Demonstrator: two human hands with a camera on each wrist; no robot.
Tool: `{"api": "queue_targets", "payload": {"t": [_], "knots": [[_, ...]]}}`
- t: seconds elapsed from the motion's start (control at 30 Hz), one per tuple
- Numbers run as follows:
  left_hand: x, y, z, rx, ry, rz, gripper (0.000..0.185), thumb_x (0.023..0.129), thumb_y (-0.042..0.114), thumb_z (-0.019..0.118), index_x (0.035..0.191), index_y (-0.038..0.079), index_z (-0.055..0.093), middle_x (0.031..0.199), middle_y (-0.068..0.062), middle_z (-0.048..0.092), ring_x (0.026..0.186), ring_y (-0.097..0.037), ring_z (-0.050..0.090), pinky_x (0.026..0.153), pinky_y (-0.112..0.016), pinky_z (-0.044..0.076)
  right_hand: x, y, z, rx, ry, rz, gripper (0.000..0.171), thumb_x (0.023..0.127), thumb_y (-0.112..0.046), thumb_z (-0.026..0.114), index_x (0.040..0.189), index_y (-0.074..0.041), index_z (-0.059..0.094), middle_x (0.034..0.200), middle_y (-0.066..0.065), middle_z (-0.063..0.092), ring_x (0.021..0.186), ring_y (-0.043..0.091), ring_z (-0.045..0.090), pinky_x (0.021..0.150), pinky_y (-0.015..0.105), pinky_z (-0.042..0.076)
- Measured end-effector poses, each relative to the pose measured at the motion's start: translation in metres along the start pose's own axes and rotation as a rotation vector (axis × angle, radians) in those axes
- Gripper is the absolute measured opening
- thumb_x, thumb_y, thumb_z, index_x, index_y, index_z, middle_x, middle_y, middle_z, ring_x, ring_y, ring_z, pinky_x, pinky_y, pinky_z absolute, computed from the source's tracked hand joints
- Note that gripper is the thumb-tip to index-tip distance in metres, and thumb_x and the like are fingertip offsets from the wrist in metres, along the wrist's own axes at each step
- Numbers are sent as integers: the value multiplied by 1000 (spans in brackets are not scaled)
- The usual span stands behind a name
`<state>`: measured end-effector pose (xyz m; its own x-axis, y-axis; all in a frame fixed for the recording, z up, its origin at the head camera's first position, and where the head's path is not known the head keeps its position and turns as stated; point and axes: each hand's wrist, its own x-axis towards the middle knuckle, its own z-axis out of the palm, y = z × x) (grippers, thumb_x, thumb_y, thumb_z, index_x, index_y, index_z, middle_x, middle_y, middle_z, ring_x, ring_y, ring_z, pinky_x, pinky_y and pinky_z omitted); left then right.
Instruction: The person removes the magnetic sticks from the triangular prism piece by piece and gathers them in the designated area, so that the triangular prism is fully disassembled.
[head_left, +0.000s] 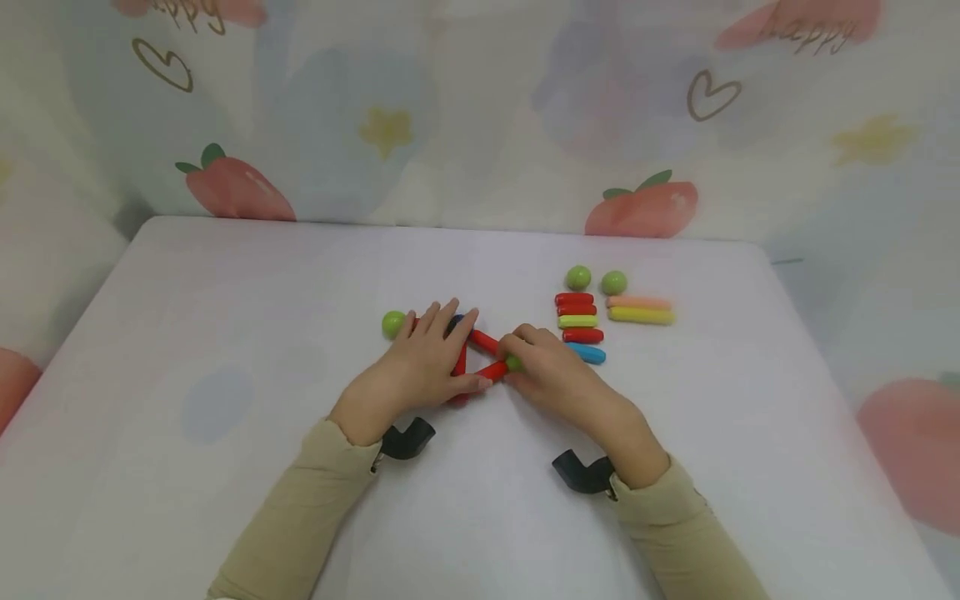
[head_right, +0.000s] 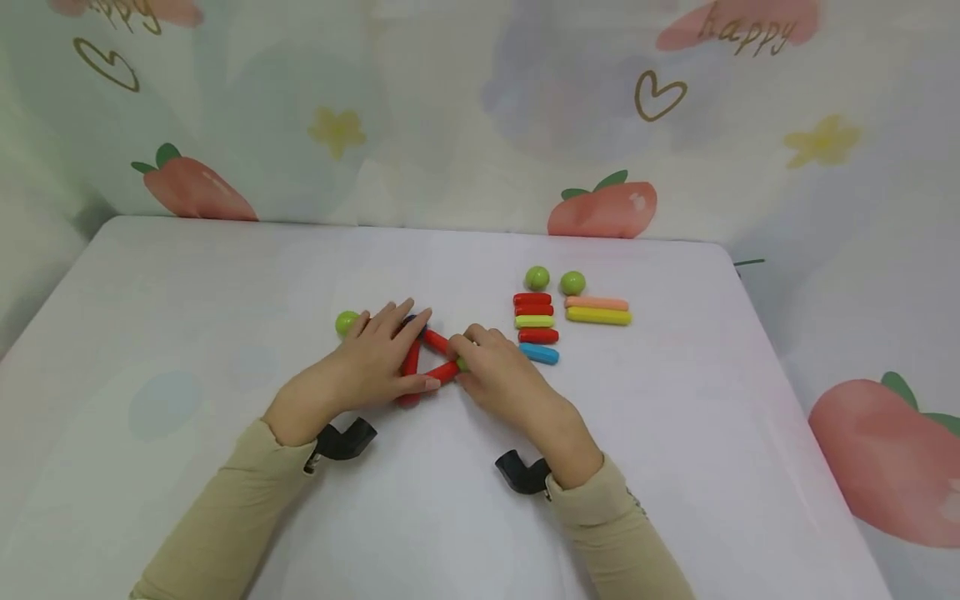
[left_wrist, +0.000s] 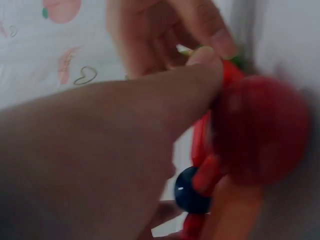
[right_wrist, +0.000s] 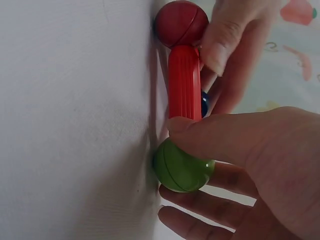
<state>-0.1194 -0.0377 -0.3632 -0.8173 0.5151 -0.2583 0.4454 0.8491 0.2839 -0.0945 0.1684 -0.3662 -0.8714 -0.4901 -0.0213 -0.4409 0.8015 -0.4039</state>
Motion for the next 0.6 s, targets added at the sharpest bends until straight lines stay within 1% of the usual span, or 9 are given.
{"api": "queue_targets", "payload": {"t": [0.1,0.23,0.4,0.6], "knots": [[-5,-2,12,33,44,21,90,91,66,54,160,18,19,166,-15,12,153,-41,12,121,-64,8,0,-2,1,10,-17,-14,30,84,-10,79,111,-11,66,113,6,64,105,22,60,89,35,58],[-10,-5,24,71,120,52,85,93,64,52,159,20,24,166,-16,14,153,-40,14,121,-64,9,0,-3,0,22,-37,-23,29,83,-10,80,108,-12,66,112,6,65,103,21,61,89,34,58],[-12,-7,34,74,145,40,82,94,64,49,160,24,19,167,-15,10,154,-37,9,122,-61,5,1,-3,-1,30,-37,-32,27,83,-8,79,106,-13,66,110,5,65,102,21,61,89,34,58],[-11,-4,35,63,154,49,81,95,65,47,160,26,18,167,-13,6,154,-35,6,123,-60,2,2,-1,0,13,-23,-21,26,81,-6,79,103,-11,66,107,5,66,98,22,60,87,35,58]]}}
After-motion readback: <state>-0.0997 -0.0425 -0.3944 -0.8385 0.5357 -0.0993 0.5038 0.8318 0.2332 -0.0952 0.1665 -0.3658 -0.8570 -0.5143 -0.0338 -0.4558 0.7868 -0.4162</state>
